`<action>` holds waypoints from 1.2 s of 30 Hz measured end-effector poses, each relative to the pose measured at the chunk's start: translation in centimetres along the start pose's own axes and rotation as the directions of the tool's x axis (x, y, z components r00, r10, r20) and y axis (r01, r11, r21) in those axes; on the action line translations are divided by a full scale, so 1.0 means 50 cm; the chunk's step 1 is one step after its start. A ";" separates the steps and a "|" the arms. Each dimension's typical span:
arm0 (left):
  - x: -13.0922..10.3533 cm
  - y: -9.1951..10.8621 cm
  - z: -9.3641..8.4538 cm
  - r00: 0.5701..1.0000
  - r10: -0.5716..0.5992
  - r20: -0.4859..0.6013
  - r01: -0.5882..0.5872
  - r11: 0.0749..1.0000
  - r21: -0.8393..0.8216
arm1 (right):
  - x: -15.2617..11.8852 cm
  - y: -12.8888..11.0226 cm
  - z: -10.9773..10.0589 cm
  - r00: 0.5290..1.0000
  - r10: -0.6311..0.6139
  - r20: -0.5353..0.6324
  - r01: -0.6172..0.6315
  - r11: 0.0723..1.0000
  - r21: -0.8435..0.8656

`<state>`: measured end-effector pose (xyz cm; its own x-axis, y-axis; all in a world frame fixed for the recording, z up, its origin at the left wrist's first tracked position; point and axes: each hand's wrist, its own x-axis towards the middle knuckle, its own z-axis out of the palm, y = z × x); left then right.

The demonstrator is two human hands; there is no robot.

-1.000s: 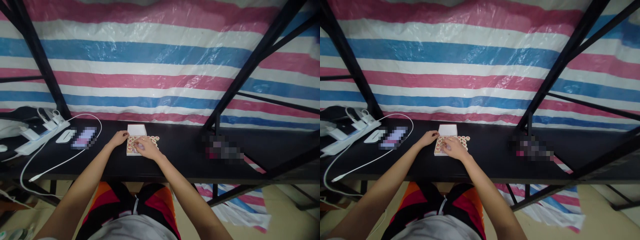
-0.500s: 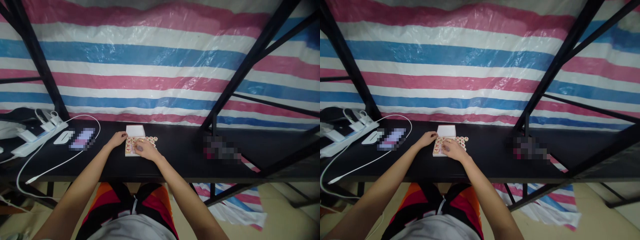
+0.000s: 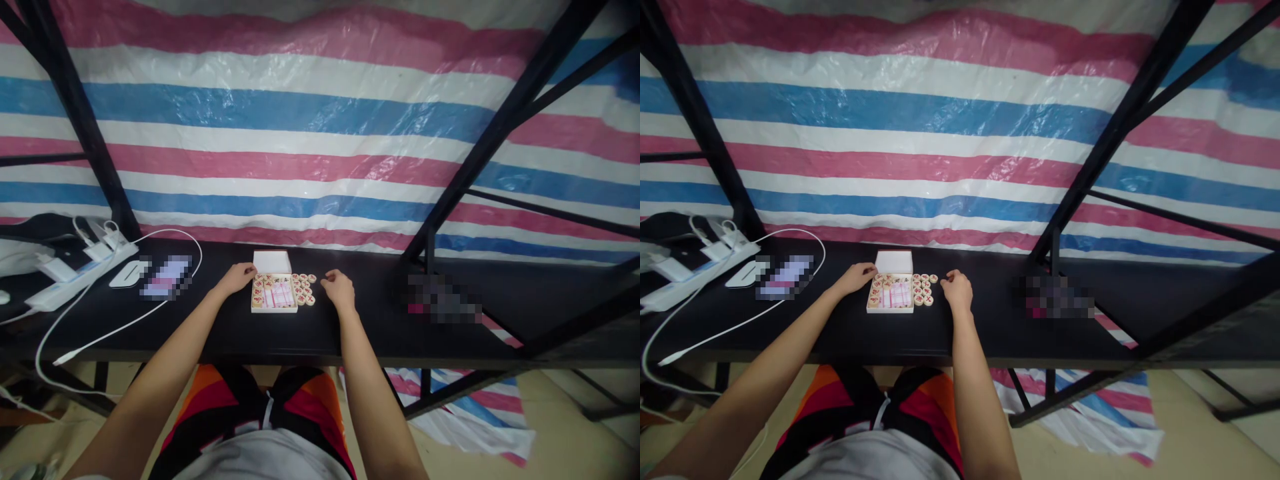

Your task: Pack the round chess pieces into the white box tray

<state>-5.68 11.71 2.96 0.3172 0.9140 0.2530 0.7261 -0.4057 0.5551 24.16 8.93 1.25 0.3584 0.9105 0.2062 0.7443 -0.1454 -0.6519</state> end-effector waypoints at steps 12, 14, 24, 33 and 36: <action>0.000 -0.002 -0.001 1.000 0.009 0.006 -0.009 1.000 -0.003 | -0.004 -0.011 0.003 0.995 -0.044 0.091 0.043 0.999 0.010; 0.000 -0.001 -0.001 1.000 0.002 0.008 -0.002 1.000 -0.008 | -0.005 -0.014 0.005 0.992 -0.071 0.108 0.068 0.997 0.031; -0.003 0.008 -0.004 1.000 -0.007 0.006 0.007 1.000 -0.017 | -0.009 -0.016 0.007 0.991 -0.098 0.091 0.101 0.995 -0.022; 0.000 0.002 -0.002 1.000 -0.015 0.007 0.014 1.000 0.003 | -0.033 -0.049 0.026 0.912 -0.408 -0.046 0.409 0.912 0.018; 0.000 0.001 0.000 1.000 -0.014 0.005 0.014 1.000 0.001 | -0.071 -0.095 0.035 0.740 -0.672 0.025 0.667 0.738 0.097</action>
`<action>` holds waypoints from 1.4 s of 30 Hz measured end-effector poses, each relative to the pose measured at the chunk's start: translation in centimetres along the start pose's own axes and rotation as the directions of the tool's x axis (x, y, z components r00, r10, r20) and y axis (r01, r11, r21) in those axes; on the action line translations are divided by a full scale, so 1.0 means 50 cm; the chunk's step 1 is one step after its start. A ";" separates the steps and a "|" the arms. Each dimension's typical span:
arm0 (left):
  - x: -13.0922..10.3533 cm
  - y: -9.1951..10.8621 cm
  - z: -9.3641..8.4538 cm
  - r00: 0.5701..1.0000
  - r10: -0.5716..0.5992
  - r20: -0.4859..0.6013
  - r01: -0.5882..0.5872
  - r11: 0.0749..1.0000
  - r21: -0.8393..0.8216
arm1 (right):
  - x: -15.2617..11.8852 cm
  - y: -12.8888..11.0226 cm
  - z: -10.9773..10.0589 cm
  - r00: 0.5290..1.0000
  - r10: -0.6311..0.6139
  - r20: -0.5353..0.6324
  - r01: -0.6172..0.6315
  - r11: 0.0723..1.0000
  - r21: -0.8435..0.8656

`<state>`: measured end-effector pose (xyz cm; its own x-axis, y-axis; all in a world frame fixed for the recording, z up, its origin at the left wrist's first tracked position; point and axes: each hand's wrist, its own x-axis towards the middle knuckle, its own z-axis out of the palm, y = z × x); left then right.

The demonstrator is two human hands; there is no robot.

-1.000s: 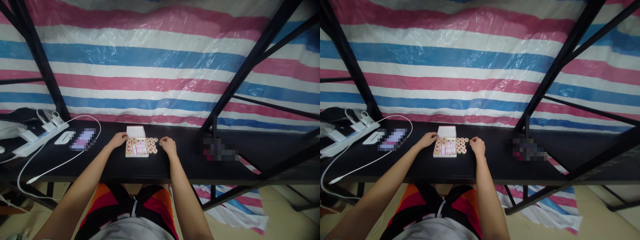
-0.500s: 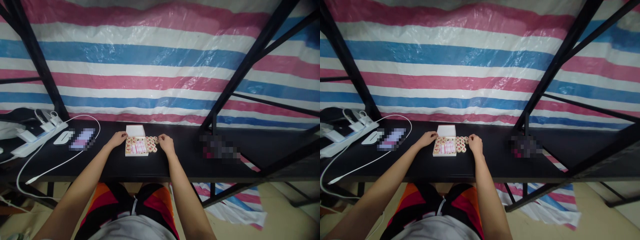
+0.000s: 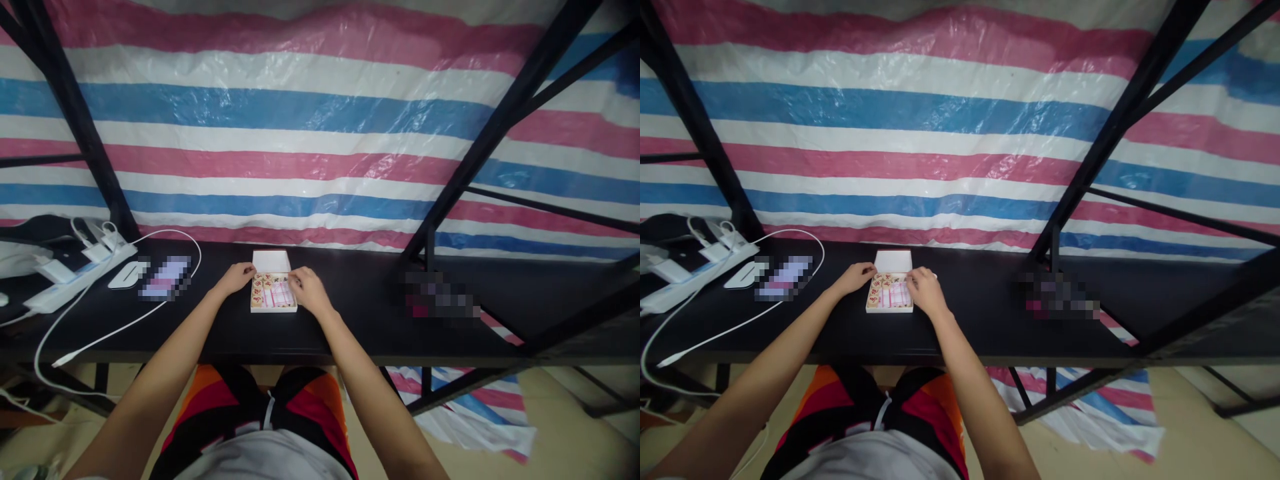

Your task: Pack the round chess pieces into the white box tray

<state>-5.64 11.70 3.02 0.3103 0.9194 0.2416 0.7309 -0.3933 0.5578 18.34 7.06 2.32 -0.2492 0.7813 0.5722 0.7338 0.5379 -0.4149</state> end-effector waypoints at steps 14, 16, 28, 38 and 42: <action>0.000 -0.001 0.000 1.000 0.006 -0.001 -0.006 1.000 -0.015 | -0.008 -0.049 0.029 0.934 -0.295 0.201 0.279 0.955 0.103; 0.001 -0.002 0.000 1.000 0.006 -0.002 -0.006 1.000 -0.019 | -0.007 -0.046 0.030 0.944 -0.268 0.195 0.246 0.961 0.127; 0.001 -0.003 0.001 1.000 0.013 -0.019 -0.013 1.000 -0.017 | -0.013 -0.051 0.015 0.955 -0.215 0.204 0.196 0.975 0.109; 0.001 -0.001 0.001 1.000 0.005 -0.008 -0.005 1.000 -0.012 | -0.010 -0.032 0.019 0.978 -0.209 -0.031 0.211 0.971 0.112; 0.001 -0.002 0.002 1.000 0.003 -0.013 -0.003 1.000 -0.012 | -0.007 -0.016 0.030 0.981 -0.192 -0.028 0.193 0.959 0.208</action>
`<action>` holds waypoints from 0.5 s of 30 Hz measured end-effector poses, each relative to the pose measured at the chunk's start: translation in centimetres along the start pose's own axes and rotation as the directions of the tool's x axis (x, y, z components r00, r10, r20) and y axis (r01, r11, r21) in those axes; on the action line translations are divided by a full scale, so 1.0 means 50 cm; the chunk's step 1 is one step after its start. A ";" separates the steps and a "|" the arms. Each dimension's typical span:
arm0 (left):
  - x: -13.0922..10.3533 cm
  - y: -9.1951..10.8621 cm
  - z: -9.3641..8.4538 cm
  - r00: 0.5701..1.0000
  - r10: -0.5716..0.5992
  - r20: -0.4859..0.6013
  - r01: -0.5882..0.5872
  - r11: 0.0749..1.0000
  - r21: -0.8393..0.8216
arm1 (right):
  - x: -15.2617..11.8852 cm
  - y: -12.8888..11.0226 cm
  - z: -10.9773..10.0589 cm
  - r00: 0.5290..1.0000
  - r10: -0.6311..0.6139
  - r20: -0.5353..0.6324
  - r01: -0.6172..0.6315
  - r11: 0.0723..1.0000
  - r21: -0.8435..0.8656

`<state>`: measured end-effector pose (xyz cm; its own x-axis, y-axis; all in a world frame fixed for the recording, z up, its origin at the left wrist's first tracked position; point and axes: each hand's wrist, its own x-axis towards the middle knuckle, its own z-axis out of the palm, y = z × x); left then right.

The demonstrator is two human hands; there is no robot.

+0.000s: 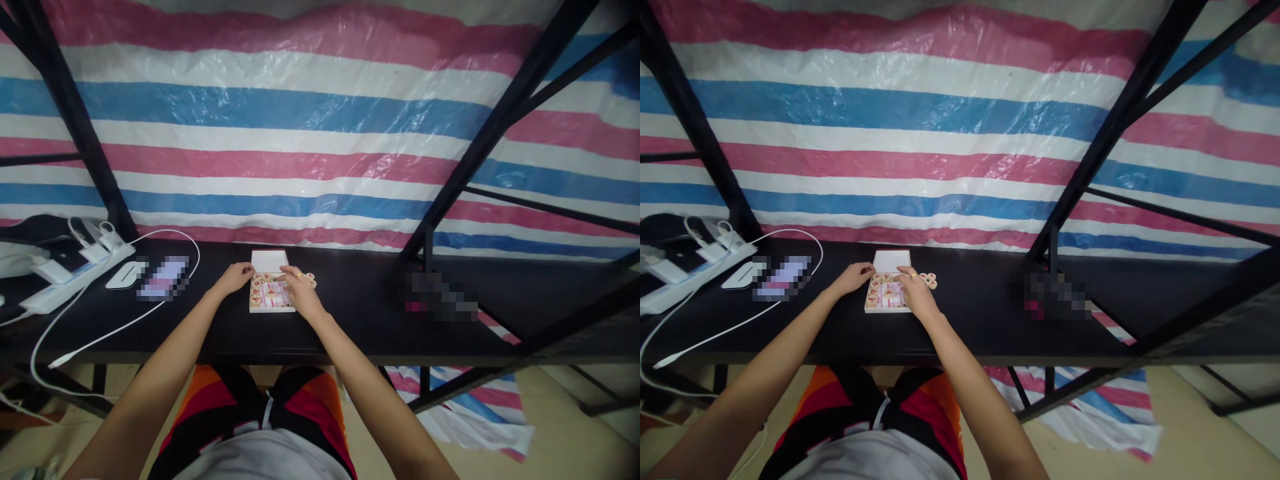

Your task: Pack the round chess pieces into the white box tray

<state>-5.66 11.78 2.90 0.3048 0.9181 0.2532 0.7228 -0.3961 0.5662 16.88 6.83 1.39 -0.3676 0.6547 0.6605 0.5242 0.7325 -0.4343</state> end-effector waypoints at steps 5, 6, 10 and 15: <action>0.000 0.000 0.000 1.000 0.003 0.005 -0.003 1.000 -0.004 | 0.001 -0.011 0.004 0.999 0.006 0.047 -0.007 1.000 0.013; -0.001 0.001 0.000 1.000 0.003 0.003 -0.003 1.000 -0.004 | 0.002 -0.017 0.003 0.997 -0.016 0.069 0.016 1.000 0.008; -0.001 0.002 0.000 1.000 0.025 -0.004 -0.025 1.000 -0.016 | 0.004 -0.038 -0.002 0.979 -0.077 0.187 0.082 0.996 -0.019; -0.001 -0.002 0.000 1.000 0.030 -0.001 -0.030 1.000 -0.003 | 0.003 -0.041 0.002 0.949 -0.061 0.309 0.065 0.998 -0.002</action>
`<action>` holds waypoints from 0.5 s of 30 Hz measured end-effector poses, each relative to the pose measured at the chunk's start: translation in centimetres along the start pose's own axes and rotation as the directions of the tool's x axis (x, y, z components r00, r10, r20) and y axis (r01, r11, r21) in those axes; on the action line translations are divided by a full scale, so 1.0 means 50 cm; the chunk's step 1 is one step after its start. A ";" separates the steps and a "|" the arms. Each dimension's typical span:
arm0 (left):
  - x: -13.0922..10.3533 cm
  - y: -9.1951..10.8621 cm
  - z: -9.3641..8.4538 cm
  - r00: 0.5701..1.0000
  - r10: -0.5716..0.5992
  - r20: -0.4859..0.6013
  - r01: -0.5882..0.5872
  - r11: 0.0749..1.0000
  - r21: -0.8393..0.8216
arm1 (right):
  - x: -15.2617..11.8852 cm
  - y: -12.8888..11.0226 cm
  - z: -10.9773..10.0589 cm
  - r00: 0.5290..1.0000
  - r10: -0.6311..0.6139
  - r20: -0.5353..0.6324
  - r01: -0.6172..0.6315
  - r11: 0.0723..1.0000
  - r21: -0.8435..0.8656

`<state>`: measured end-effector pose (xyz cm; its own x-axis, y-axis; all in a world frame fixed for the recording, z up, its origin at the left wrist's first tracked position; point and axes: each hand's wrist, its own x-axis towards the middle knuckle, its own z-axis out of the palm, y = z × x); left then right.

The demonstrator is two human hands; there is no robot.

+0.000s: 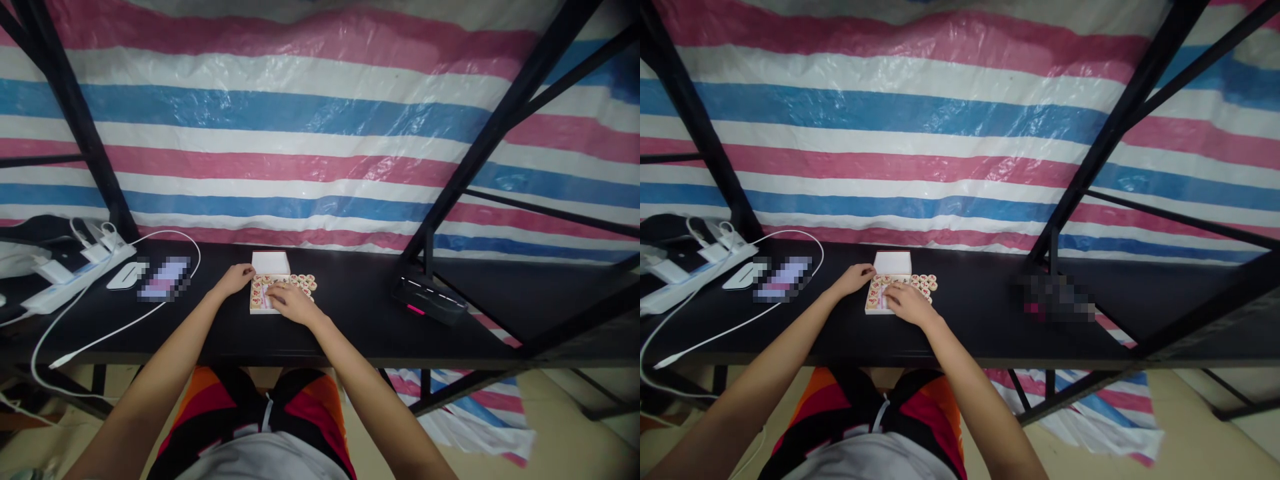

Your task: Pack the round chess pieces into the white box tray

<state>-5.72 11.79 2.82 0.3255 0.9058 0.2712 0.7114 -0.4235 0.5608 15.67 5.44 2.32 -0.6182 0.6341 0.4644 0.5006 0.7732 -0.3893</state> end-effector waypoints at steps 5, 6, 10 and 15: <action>0.001 -0.001 0.001 1.000 -0.019 0.007 0.019 1.000 0.006 | 0.003 0.011 0.004 0.997 0.025 -0.067 -0.021 0.997 0.070; 0.000 -0.001 0.001 1.000 -0.023 0.006 0.023 1.000 0.006 | 0.003 0.015 0.001 0.994 0.031 -0.101 -0.023 0.996 0.083; -0.001 0.002 -0.001 1.000 -0.026 0.002 0.026 1.000 0.011 | -0.009 0.059 -0.032 0.912 0.235 -0.336 -0.212 0.972 0.103; -0.002 0.003 -0.002 1.000 -0.017 0.013 0.017 1.000 0.002 | -0.055 0.136 -0.077 0.574 0.661 -0.483 -0.662 0.722 0.201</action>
<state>-5.72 11.66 2.98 0.3211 0.9131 0.2512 0.7183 -0.4077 0.5638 23.10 8.98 1.48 0.2683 0.8792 0.3937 0.6486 0.1373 -0.7486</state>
